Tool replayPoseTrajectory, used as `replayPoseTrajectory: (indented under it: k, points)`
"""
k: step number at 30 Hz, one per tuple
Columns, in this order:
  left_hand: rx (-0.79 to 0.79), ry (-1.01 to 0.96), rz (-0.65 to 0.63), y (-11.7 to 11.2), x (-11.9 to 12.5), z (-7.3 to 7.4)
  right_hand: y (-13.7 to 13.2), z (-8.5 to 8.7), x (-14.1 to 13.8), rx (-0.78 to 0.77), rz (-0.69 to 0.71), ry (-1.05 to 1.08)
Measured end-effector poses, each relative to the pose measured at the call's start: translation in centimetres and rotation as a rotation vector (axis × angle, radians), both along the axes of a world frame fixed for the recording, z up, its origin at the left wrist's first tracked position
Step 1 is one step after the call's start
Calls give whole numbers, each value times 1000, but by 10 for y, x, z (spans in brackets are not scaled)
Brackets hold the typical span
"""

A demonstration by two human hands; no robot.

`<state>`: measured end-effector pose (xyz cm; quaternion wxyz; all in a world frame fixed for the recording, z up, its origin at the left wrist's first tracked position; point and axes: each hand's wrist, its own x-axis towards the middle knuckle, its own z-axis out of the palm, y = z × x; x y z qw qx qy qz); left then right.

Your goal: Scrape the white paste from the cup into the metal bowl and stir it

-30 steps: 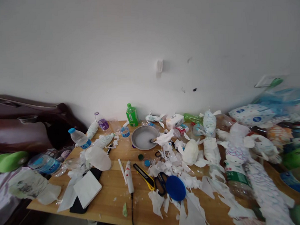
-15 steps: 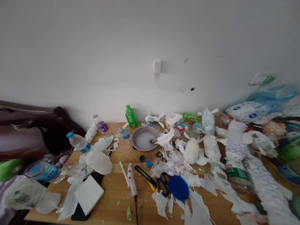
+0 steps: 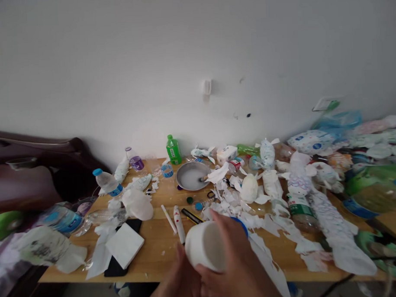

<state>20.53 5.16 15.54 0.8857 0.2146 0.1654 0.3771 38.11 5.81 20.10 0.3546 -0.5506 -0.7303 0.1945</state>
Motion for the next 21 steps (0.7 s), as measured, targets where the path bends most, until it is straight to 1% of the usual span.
replayPoseTrajectory:
  k: [2,3,4,5,6,7,8,9,10,11,12,13,14,15,17,19,21]
  points:
    - [-65,37,134,4,-16,3,12,-1,-27,-58,99,85]
    - [-104,75,204,8,-24,6,23,1,-32,-99,160,128]
    - [-134,122,265,14,-33,11,39,3,-32,-138,218,162]
    - [-155,176,319,22,-41,19,60,6,-27,-168,263,181]
    - [-152,222,369,34,-49,31,85,9,-18,-192,276,164]
    - [-142,267,419,48,-57,45,113,11,-6,-164,207,107]
    - [-114,317,481,64,-64,61,144,11,7,-93,99,7]
    - [-79,350,513,81,-70,77,174,10,19,-10,13,-140]
    - [-36,360,533,100,-75,92,203,7,30,31,-14,-316]
    - [1,367,537,118,-80,105,228,3,38,33,-1,-473]
    - [27,368,550,136,-83,116,249,-2,44,2,67,-589]
    - [29,358,558,152,-84,122,265,-8,48,-43,135,-671]
    - [35,348,585,167,-85,126,277,-13,49,-97,201,-727]
    - [40,346,615,179,-85,126,286,-18,50,-146,255,-761]
    - [36,342,681,200,-82,121,295,-25,50,-199,305,-782]
    - [33,333,716,216,-77,115,297,-28,50,-190,312,-762]
    - [53,334,730,228,-73,113,297,-28,52,-164,322,-740]
